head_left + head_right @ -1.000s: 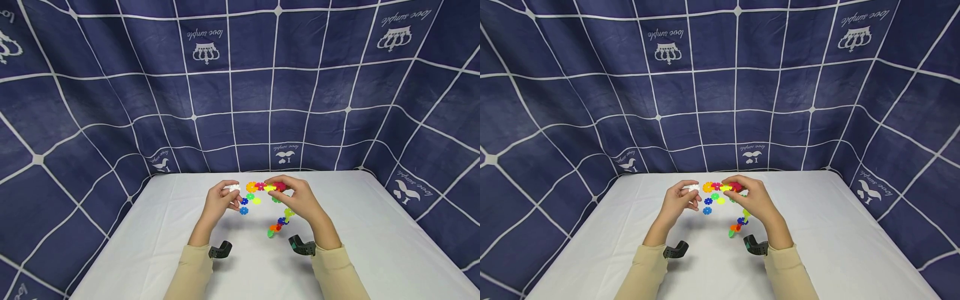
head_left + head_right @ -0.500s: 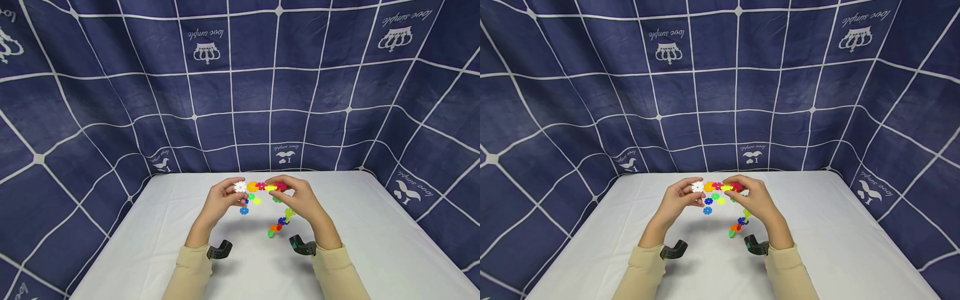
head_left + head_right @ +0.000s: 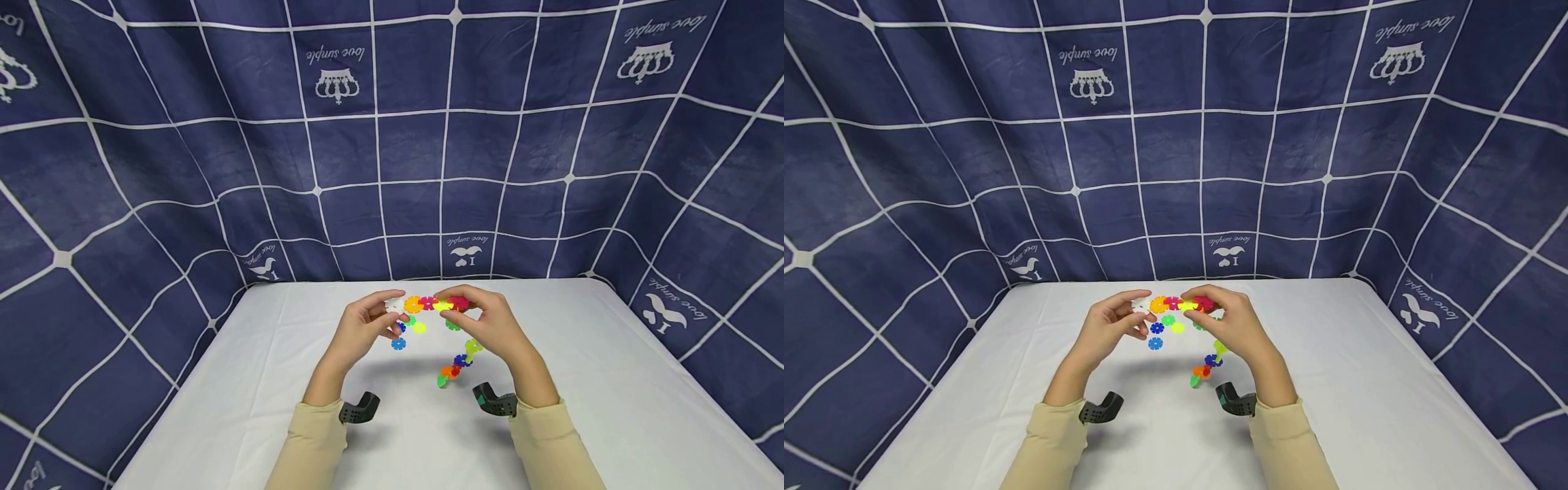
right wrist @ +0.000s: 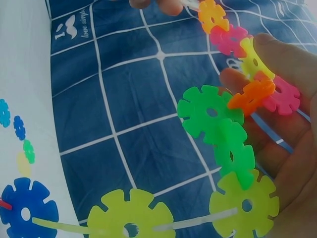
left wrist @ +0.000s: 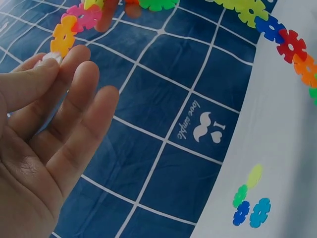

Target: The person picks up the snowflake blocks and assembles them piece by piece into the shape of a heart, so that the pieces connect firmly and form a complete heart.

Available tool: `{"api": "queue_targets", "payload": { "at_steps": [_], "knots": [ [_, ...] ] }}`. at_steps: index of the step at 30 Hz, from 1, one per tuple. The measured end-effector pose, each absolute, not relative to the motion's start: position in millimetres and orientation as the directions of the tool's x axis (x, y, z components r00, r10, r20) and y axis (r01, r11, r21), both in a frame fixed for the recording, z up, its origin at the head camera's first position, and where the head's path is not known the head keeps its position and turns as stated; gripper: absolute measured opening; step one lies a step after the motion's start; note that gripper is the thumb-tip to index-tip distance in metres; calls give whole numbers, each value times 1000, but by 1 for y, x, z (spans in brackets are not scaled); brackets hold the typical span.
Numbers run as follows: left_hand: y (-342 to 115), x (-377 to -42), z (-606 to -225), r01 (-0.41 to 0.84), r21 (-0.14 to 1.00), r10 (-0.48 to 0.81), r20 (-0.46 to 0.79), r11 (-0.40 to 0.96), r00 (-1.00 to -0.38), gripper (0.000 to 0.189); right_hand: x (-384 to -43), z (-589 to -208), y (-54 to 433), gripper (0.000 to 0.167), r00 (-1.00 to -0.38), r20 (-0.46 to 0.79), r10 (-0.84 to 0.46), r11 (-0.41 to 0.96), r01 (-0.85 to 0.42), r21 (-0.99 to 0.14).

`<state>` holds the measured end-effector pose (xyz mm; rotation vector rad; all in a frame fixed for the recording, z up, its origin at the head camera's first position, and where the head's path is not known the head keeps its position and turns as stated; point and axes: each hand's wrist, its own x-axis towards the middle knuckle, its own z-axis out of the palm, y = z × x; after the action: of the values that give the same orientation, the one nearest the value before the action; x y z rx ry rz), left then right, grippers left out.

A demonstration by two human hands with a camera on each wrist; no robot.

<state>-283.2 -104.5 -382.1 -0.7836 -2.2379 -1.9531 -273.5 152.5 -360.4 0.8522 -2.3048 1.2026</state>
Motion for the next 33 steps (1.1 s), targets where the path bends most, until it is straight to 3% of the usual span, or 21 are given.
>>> {"api": "queue_targets", "payload": {
  "at_steps": [8, 33],
  "knots": [
    [-102, -282, -384, 523, 833, 320, 453, 180, -832, 34, -274, -361, 154, 28, -739, 579, -345, 448, -672, -590],
    [-94, -277, -384, 681, 708, 241, 639, 188, -730, 24, -272, -359, 153, 22, -718, 614, -328, 432, -692, -579]
  ]
}}
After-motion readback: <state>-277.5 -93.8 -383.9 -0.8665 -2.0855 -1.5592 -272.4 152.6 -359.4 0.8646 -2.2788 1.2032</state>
